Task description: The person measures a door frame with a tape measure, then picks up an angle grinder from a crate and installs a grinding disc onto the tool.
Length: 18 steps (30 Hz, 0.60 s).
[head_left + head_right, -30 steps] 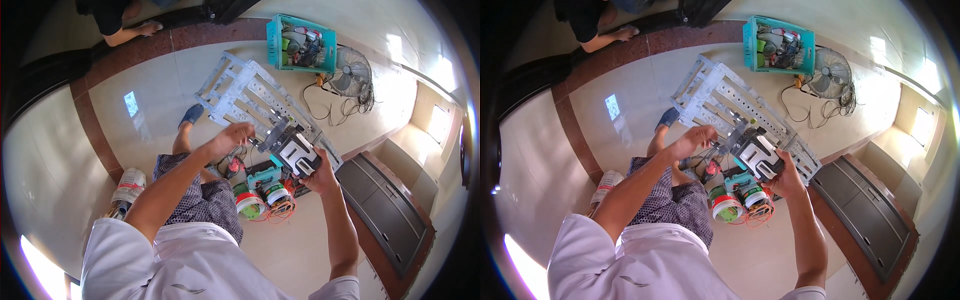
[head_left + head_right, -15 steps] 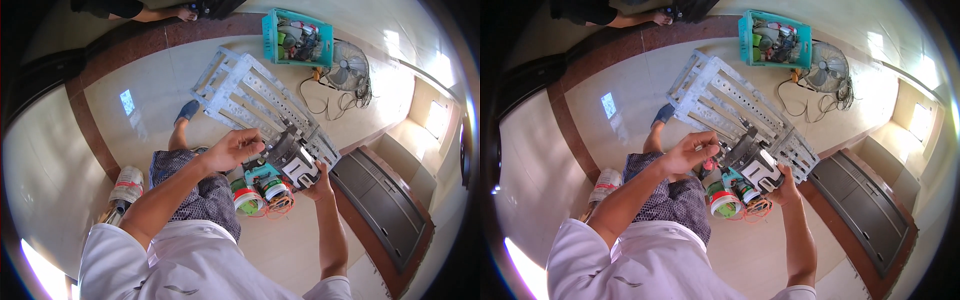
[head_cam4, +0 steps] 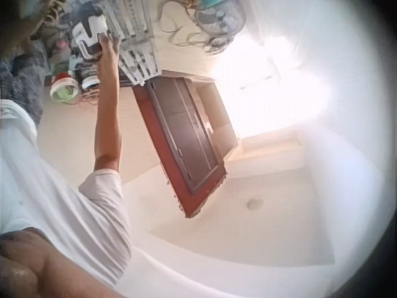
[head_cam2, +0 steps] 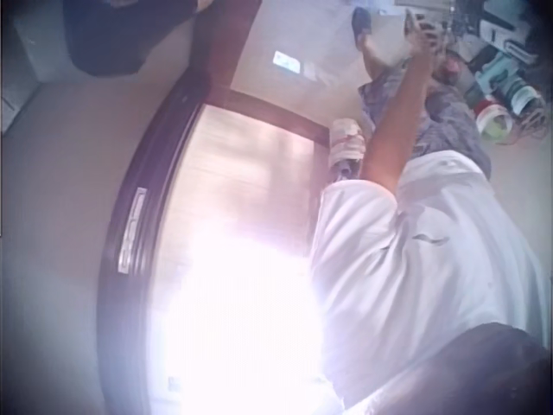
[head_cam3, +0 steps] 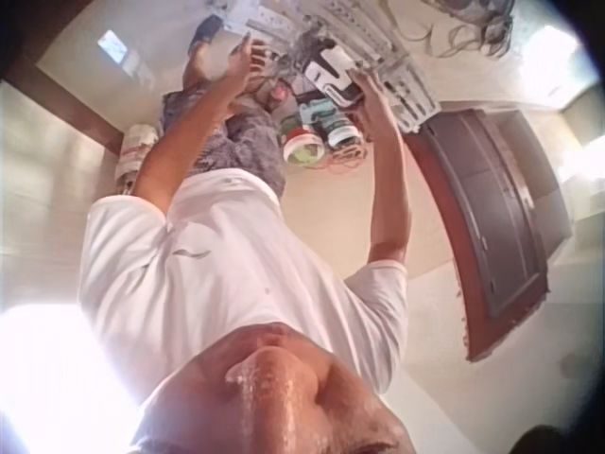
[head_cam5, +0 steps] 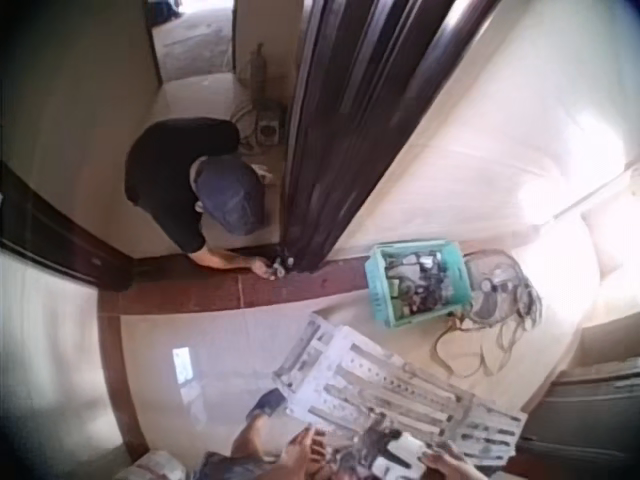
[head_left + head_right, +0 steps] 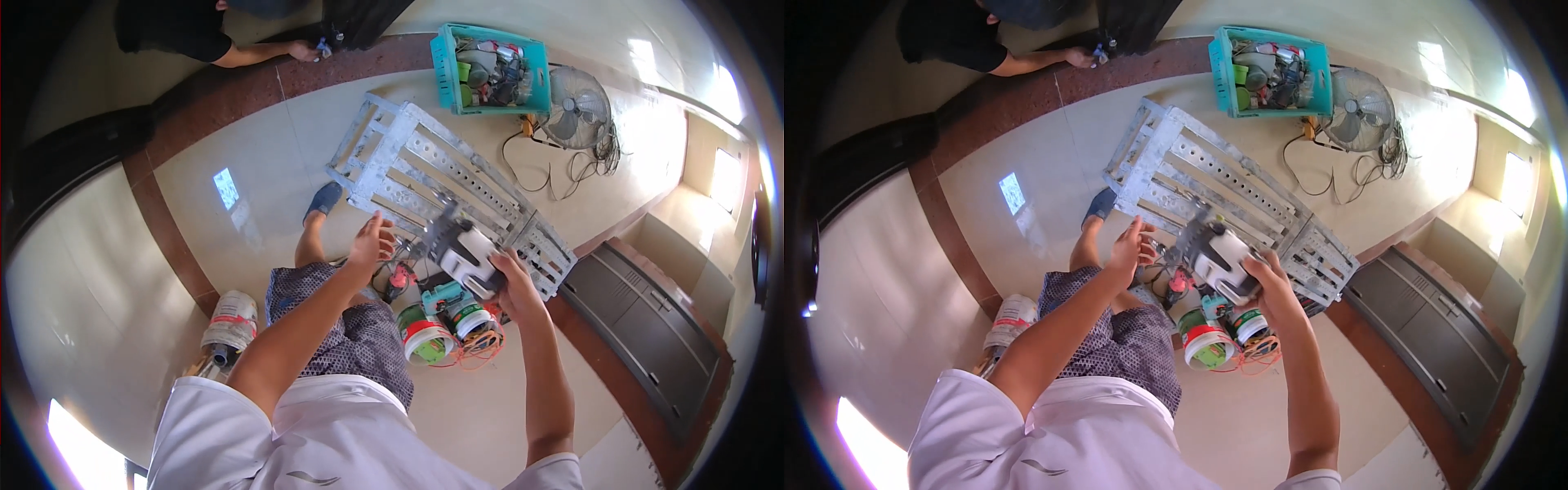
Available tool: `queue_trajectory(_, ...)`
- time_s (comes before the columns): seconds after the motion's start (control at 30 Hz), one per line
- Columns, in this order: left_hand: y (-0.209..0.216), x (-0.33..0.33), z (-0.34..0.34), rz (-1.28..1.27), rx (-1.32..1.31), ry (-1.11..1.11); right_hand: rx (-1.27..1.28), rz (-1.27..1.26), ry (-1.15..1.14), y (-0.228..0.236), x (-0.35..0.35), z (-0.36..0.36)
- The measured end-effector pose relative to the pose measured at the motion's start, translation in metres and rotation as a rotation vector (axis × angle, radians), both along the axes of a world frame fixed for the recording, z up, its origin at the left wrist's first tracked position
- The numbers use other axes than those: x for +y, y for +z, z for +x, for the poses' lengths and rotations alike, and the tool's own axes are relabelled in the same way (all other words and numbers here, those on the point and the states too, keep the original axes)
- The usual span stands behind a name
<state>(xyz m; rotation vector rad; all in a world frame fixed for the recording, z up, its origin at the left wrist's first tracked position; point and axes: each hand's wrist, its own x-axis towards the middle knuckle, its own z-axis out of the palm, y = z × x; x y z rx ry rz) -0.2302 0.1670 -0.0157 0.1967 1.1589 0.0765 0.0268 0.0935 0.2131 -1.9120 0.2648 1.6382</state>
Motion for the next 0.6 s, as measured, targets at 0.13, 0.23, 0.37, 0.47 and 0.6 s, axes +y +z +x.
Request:
queue_trajectory(0.13, -0.017, -0.002, -0.02, 0.385, 0.12, -0.042, -0.331, -0.129, 0.352, -0.043, 0.062, -0.022)
queue_trajectory(0.23, -0.027, 0.015, -0.015, 0.713, 0.18, -0.267, -0.433, -0.172, 0.488, -0.064, 0.094, -0.022)
queue_trajectory(0.37, -0.012, 0.048, 0.003, 1.097, 0.199, -0.585, -0.618, -0.188, 0.759, -0.082, 0.112, -0.024)
queue_trajectory(0.47, 0.006, 0.073, 0.017, 1.241, 0.111, -0.658, -0.677, -0.171, 0.783, -0.08, 0.125, -0.034)
queue_trajectory(0.6, -0.004, 0.085, 0.024, 1.417, 0.103, -0.734, -0.783, -0.121, 0.872, -0.068, 0.134, -0.051)
